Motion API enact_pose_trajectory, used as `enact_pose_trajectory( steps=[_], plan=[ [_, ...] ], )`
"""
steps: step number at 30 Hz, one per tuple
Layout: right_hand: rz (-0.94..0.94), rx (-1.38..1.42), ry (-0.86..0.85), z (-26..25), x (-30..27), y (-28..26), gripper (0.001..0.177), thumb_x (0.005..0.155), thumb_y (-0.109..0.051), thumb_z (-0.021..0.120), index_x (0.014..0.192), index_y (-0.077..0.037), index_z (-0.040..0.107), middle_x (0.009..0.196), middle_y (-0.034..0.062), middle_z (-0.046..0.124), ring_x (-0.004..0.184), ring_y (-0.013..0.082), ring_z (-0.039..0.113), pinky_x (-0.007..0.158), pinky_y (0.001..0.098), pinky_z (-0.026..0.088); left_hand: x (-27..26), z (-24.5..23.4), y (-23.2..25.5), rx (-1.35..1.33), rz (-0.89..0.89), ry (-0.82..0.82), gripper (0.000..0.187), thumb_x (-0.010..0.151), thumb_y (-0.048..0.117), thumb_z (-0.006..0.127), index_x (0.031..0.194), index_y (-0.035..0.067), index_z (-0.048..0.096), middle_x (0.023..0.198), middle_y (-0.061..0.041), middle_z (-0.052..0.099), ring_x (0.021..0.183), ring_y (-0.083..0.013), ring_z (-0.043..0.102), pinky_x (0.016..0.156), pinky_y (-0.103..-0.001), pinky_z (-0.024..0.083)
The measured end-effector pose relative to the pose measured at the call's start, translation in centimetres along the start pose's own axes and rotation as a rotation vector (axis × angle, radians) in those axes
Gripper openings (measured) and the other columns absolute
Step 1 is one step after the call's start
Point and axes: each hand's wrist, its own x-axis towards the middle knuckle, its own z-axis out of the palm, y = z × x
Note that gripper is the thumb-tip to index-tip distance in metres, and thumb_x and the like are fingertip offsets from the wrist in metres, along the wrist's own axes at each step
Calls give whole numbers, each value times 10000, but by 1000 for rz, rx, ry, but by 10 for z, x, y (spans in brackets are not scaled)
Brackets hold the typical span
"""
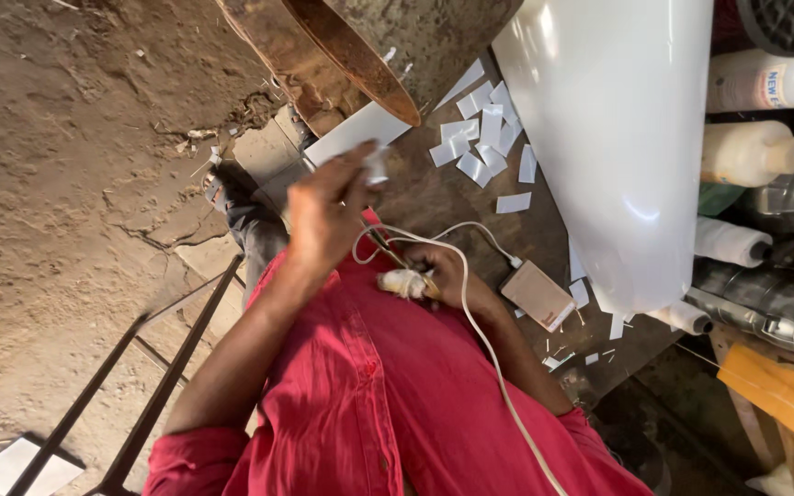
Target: The person uses shears to cut a white plastic sheet into small rectangular pieces. The cut pieces accumulate on the work surface. Another person briefly approaches and collects some of the cut pieces.
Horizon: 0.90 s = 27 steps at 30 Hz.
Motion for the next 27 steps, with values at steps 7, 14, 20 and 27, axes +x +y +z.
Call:
enact_pose_trajectory(
  steps=[7,14,20,27],
  plan=[
    [-54,253,48,-25,-11,11,314,785,-151,751,1069,-19,728,753,-6,663,536,49,570,403,200,421,-24,-22,-63,-615,-450,172,359,1020,-39,606,1371,-108,574,1155,-158,741,837,-219,779,661,-276,670],
    [-42,370,115,-19,-2,32,437,734,-224,819,1109,-72,655,862,-46,675,622,36,621,435,194,478,-17,9,-76,-496,-470,294,557,973,-35,663,1467,-59,406,961,-158,722,742,-194,767,585,-271,633],
    [-53,407,103,-19,-5,35,354,758,-239,831,1037,-73,688,832,-31,673,604,40,600,435,180,450,-21,18,-92,-489,-358,324,498,993,-36,694,1466,-54,540,996,-105,733,806,-130,731,678,-238,626],
    [-52,466,-25,-38,-26,45,357,763,-327,804,959,-42,716,770,-3,708,592,45,637,419,176,449,-25,12,-100,-560,-352,336,502,1003,-45,664,1484,-41,519,1023,-70,721,839,-104,706,717,-228,621]
  ],
)
